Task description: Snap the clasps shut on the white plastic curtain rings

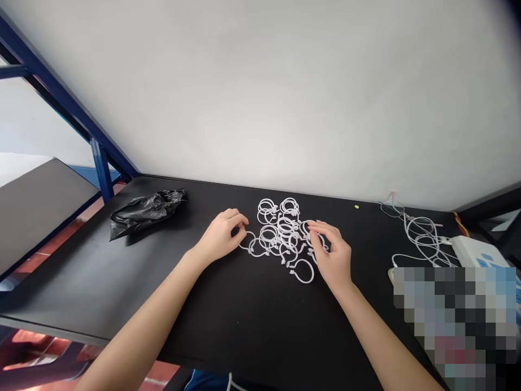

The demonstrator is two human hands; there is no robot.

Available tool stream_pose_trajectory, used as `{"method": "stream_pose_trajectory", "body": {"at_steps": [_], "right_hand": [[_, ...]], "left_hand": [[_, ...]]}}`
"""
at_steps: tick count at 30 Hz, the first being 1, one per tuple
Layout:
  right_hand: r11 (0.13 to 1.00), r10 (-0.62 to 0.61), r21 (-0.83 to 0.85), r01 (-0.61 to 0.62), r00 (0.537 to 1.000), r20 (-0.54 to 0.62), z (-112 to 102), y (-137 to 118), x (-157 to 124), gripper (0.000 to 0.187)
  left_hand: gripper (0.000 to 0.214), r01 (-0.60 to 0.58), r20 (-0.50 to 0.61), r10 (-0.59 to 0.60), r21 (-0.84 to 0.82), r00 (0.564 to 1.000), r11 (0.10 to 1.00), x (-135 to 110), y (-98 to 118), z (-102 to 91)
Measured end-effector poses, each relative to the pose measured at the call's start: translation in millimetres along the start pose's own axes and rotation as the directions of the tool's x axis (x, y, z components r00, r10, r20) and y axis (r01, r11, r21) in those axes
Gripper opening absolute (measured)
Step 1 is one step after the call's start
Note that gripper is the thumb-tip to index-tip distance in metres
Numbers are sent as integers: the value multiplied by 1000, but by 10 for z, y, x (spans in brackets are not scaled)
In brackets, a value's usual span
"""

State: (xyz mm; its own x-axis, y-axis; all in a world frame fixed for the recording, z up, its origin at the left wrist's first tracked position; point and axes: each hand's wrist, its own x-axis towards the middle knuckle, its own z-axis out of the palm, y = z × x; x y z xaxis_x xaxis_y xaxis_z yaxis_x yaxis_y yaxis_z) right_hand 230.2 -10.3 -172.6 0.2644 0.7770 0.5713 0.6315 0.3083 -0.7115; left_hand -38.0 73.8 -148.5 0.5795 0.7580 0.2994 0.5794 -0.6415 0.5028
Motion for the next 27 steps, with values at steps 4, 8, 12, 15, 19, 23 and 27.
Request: {"method": "stream_pose_trajectory", "body": {"at_steps": [4, 8, 12, 15, 19, 23, 27], "right_hand": [[996, 8, 89, -3, 998, -60, 49, -57, -38, 12], [992, 39, 126, -31, 997, -60, 58, -96, -65, 11], [988, 86, 135, -80, 995, -42, 42, -108, -69, 12], [984, 117, 140, -110, 992, -42, 40, -120, -70, 12], [980, 137, 153, -130, 990, -37, 57, -145, -73, 13], [976, 129, 185, -118, 990, -53, 34, -159, -69, 11], [968, 133, 231, -101, 983, -127, -58, -255, -4, 12]], "left_hand": [[24, -3, 94, 3, -7, 996, 1000, -16, -32, -6], [24, 29, 122, -24, -35, 992, 999, -31, -43, 10], [22, 49, 126, -40, -70, 991, 996, -41, -75, 29], [22, 45, 126, -32, -99, 992, 994, -44, -93, 53], [20, 12, 136, 8, -143, 991, 990, -40, -80, 84], [20, -40, 129, 59, -146, 990, 988, -43, -17, 8], [19, -49, 27, 52, -112, 998, 993, 11, 143, -358]]}}
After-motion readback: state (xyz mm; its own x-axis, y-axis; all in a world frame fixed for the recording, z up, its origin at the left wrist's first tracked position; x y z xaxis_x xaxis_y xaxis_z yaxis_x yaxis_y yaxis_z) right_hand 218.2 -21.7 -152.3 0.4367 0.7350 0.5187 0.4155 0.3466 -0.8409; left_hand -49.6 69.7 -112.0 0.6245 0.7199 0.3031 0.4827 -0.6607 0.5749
